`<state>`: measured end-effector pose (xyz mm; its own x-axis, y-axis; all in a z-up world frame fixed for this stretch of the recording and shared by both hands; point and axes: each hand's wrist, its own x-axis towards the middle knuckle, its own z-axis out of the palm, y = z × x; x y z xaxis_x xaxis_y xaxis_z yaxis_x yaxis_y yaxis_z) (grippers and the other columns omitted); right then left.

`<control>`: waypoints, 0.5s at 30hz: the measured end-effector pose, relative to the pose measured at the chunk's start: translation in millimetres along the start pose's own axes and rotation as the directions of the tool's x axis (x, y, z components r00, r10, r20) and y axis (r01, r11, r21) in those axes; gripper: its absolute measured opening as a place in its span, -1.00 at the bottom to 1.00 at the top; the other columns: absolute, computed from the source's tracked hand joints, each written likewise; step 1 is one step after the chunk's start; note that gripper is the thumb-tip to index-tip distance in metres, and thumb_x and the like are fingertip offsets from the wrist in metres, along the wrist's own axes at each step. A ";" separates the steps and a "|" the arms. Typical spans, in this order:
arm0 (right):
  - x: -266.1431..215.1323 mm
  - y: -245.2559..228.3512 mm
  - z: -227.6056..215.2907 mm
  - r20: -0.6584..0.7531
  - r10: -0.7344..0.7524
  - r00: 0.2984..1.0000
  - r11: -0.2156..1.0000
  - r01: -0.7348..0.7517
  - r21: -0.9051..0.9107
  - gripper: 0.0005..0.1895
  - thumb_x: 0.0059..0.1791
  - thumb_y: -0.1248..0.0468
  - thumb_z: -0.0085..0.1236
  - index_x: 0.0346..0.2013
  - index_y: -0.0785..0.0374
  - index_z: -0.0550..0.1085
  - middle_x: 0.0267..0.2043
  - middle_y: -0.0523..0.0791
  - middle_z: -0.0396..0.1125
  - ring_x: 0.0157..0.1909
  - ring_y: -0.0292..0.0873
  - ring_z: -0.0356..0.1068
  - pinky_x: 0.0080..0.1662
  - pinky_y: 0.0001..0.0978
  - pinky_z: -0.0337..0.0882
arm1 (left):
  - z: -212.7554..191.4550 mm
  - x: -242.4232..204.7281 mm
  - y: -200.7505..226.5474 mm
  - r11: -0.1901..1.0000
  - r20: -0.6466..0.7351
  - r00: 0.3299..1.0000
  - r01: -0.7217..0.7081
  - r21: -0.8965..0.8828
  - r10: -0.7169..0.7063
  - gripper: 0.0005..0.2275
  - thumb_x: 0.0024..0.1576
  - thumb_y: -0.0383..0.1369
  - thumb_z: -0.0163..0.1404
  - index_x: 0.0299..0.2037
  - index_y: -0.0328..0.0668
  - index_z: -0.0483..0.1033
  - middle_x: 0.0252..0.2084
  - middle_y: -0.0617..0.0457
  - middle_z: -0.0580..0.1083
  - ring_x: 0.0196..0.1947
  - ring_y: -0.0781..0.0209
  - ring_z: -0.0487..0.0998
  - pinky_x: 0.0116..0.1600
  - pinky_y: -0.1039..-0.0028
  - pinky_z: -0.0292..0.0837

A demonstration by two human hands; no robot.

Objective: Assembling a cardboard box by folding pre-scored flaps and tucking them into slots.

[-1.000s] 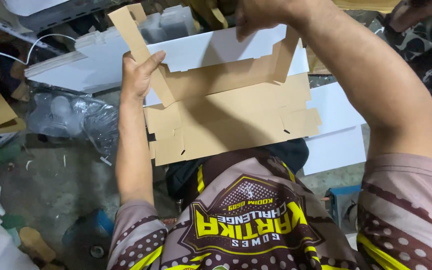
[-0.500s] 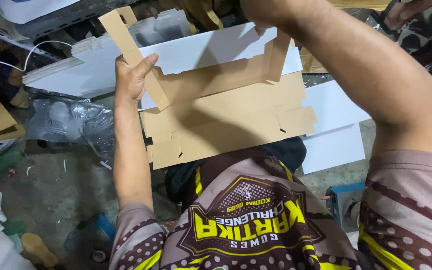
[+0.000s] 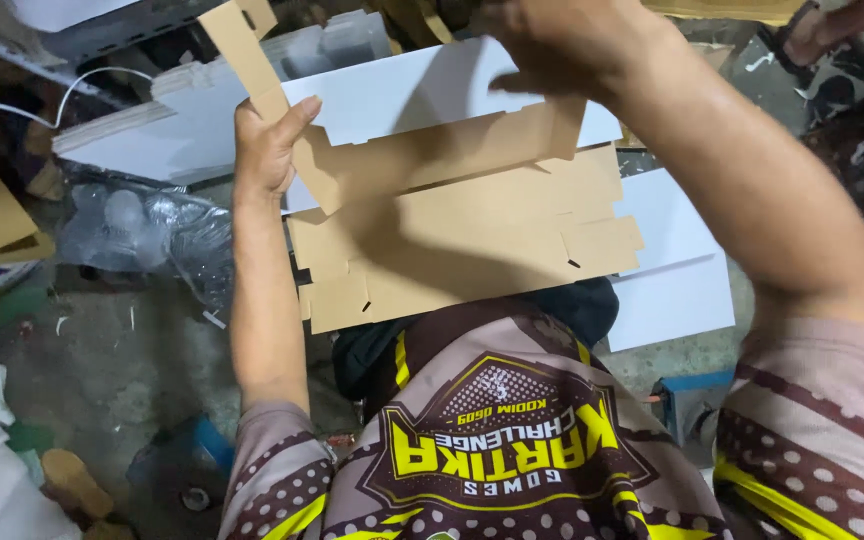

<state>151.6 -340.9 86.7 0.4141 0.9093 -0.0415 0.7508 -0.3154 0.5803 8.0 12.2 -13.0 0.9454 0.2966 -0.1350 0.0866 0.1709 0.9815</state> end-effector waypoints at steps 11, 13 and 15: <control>-7.4 -23.8 -35.0 -0.457 0.006 0.889 0.916 0.179 0.360 -0.72 0.06 0.10 0.20 -0.01 0.14 0.53 0.08 -0.13 0.43 0.04 -0.11 0.46 0.19 -0.33 0.46 | -0.2 -0.6 19.5 0.997 0.240 0.968 -0.073 -0.038 0.080 -0.61 0.18 -0.20 0.20 0.10 -0.30 0.53 0.01 -0.02 0.58 0.05 0.13 0.62 0.21 0.35 0.57; -6.8 -14.3 -36.2 -0.474 0.010 0.881 0.941 0.152 0.303 -0.78 0.08 0.14 0.14 0.02 0.00 0.53 0.00 -0.24 0.44 -0.06 -0.23 0.48 -0.12 -0.39 0.46 | -4.5 0.4 24.4 0.996 0.309 0.947 -0.077 -0.035 0.084 -0.35 0.02 0.09 0.21 0.15 -0.29 0.49 -0.04 0.02 0.56 -0.01 0.18 0.59 0.07 0.40 0.50; -4.5 -4.7 -27.9 -0.490 0.016 0.871 0.961 0.122 0.248 -0.77 0.10 0.18 0.09 0.05 -0.14 0.52 -0.09 -0.34 0.45 -0.16 -0.36 0.49 -0.43 -0.46 0.46 | -5.9 2.3 28.9 0.996 0.377 0.922 -0.079 -0.029 0.085 -0.09 -0.13 0.38 0.22 0.20 -0.27 0.46 -0.09 0.06 0.54 -0.07 0.22 0.56 -0.07 0.45 0.44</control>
<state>131.8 -335.9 106.8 0.1202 0.9206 0.3716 0.8997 -0.2592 0.3511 10.8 23.4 14.3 0.9978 -0.0662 0.0096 0.0021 0.1744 0.9847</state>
